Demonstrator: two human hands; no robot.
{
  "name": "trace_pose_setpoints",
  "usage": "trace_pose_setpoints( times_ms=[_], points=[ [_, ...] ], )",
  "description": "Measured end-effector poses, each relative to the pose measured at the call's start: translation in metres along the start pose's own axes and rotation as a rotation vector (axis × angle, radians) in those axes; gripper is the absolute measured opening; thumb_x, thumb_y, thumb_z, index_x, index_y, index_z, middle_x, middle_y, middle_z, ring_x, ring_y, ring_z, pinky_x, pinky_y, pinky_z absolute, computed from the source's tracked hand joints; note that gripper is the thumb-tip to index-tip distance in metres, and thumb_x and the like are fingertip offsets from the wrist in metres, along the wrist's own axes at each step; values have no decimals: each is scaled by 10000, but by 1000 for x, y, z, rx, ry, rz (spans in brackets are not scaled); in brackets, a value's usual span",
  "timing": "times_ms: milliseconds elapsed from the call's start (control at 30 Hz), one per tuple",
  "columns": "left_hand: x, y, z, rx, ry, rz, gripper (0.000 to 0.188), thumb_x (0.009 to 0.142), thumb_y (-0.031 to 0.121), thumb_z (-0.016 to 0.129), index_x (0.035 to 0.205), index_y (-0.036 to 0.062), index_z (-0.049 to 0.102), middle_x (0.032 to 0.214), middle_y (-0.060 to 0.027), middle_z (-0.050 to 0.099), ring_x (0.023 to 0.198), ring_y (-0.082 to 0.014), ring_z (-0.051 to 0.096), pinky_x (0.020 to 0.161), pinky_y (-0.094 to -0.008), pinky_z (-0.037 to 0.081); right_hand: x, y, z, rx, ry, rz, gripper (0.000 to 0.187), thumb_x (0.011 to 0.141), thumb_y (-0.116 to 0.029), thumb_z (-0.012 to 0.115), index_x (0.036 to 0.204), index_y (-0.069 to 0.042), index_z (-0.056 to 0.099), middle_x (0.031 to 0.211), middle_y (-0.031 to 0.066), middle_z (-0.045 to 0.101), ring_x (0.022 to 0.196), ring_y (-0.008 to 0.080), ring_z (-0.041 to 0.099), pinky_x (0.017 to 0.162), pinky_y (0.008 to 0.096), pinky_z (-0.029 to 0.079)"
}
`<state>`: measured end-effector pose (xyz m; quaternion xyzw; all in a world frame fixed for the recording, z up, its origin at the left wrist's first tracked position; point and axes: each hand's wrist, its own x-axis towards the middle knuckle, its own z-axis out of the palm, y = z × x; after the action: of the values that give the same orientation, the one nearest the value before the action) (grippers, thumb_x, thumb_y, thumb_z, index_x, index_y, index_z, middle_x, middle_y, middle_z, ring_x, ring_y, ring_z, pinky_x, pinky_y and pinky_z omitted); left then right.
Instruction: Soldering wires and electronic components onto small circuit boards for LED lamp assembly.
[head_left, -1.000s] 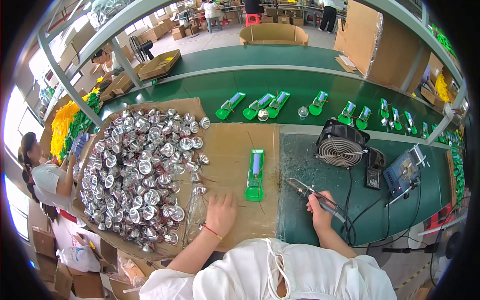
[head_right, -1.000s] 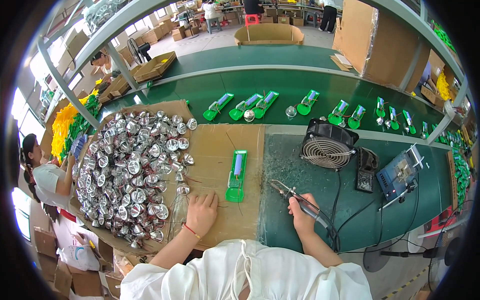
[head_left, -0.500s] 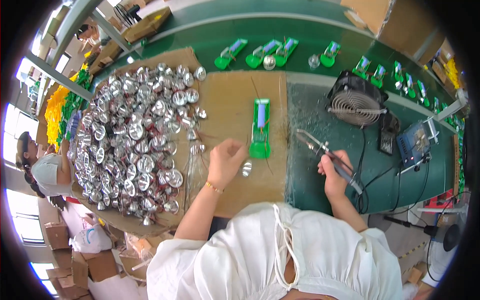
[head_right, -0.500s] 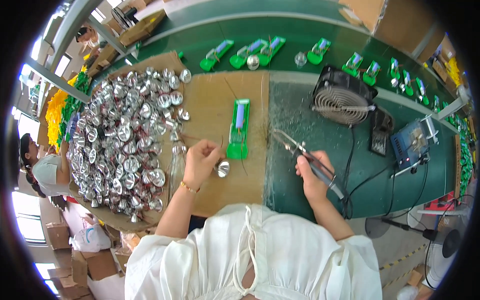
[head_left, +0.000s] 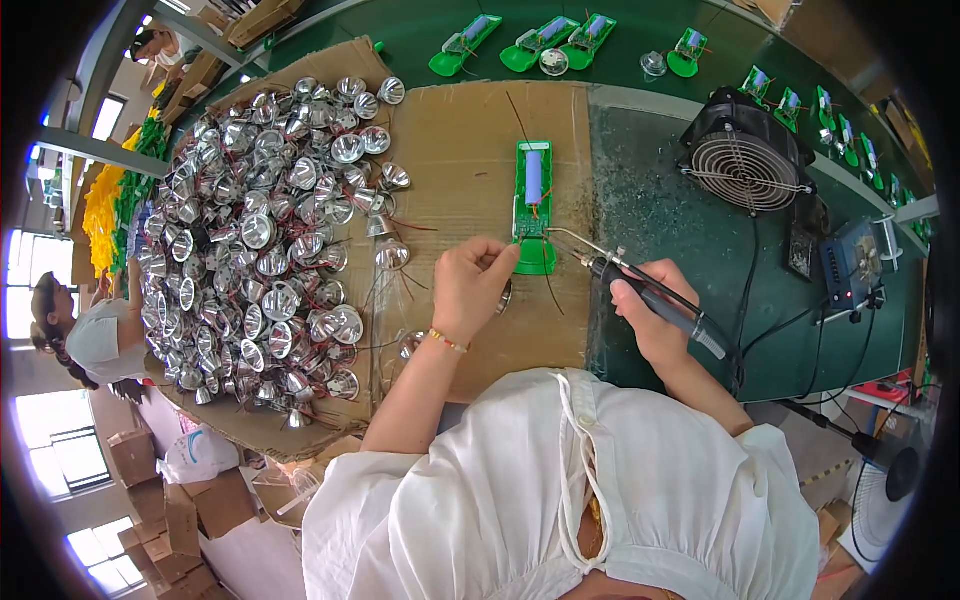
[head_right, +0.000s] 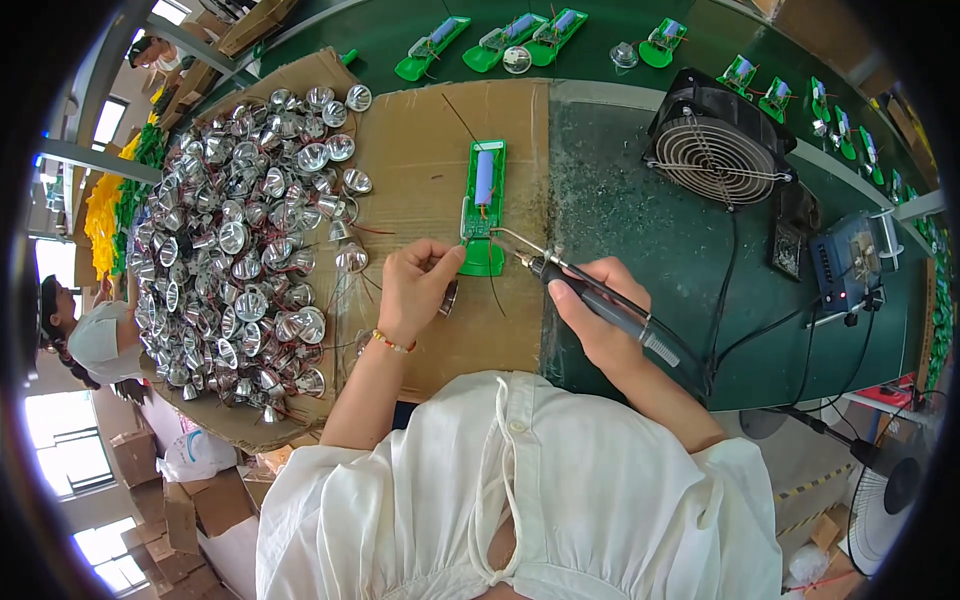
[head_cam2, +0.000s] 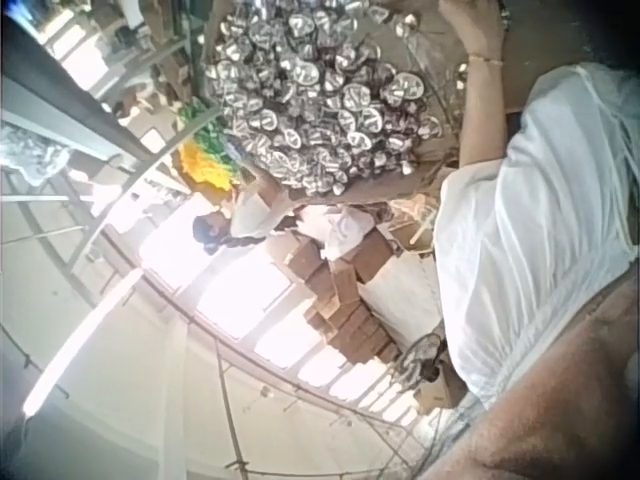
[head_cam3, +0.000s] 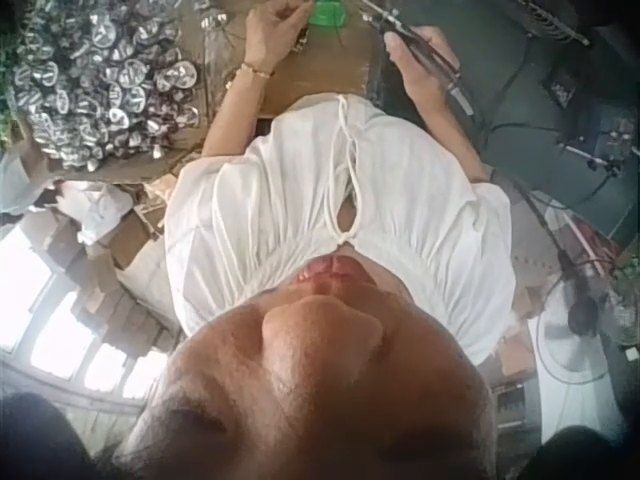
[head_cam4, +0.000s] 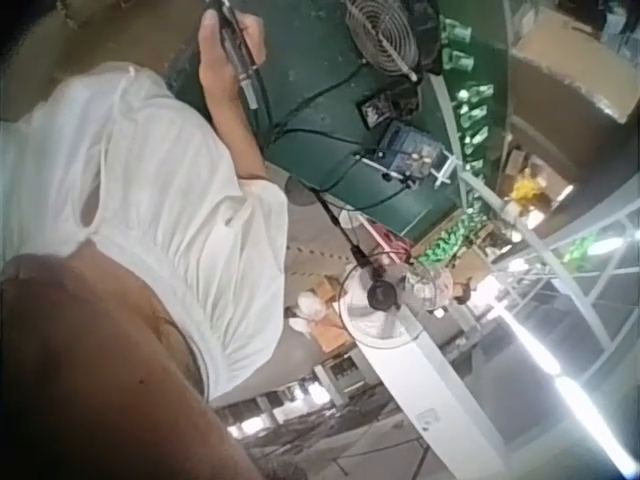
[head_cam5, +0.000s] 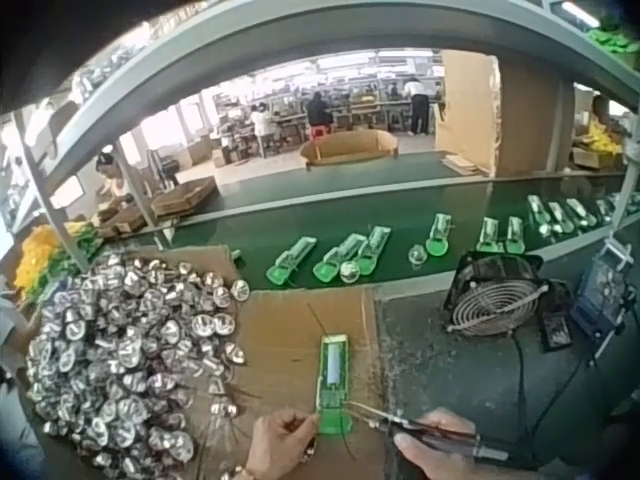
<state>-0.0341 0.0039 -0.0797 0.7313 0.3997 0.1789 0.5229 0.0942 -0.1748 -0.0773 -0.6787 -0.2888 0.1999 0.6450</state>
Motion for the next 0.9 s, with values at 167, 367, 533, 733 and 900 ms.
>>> trace_pose_setpoints(
  times_ms=[167, 367, 533, 733, 900],
  points=[
    [3, 1, 4, 11, 54, 6, 174, 765, 150, 634, 718, -16, 616, 596, -54, 601, 521, -89, 542, 507, -242, 439, 7, 3, 11, 45, 33, 7, 170, 754, -102, 691, 798, 1, 562, 646, 4, 572, 577, 26, 483, 516, 188, 398],
    [3, 0, 9, 46, 156, 72, 124, 728, 105, 643, 695, -6, 599, 662, -85, 620, 570, -142, 600, 548, -271, 472, 11, 3, 16, 59, 27, 29, 165, 767, -106, 681, 800, -4, 556, 633, 0, 567, 568, 26, 480, 510, 186, 393],
    [2, 3, 12, 61, 165, 34, 121, 715, 93, 645, 670, 0, 582, 664, -93, 605, 574, -163, 604, 548, -276, 471, 13, 5, 15, 38, -17, 14, 170, 783, -103, 652, 826, 0, 523, 677, 77, 587, 578, 100, 560, 502, 226, 467],
    [4, -2, 15, 93, 195, 126, 124, 702, 80, 648, 647, 9, 562, 669, -96, 572, 560, -189, 583, 538, -297, 460, 14, 1, 17, 73, -11, 41, 165, 785, -100, 649, 832, 0, 526, 673, 77, 586, 562, 94, 550, 499, 221, 457],
    [4, -3, 16, 93, 211, 152, 122, 695, 69, 647, 647, 13, 550, 661, -99, 562, 555, -201, 574, 533, -307, 455, 14, 2, 19, 82, -15, 54, 163, 788, -102, 646, 832, 0, 527, 668, 77, 584, 555, 93, 546, 497, 218, 453]
  ],
)
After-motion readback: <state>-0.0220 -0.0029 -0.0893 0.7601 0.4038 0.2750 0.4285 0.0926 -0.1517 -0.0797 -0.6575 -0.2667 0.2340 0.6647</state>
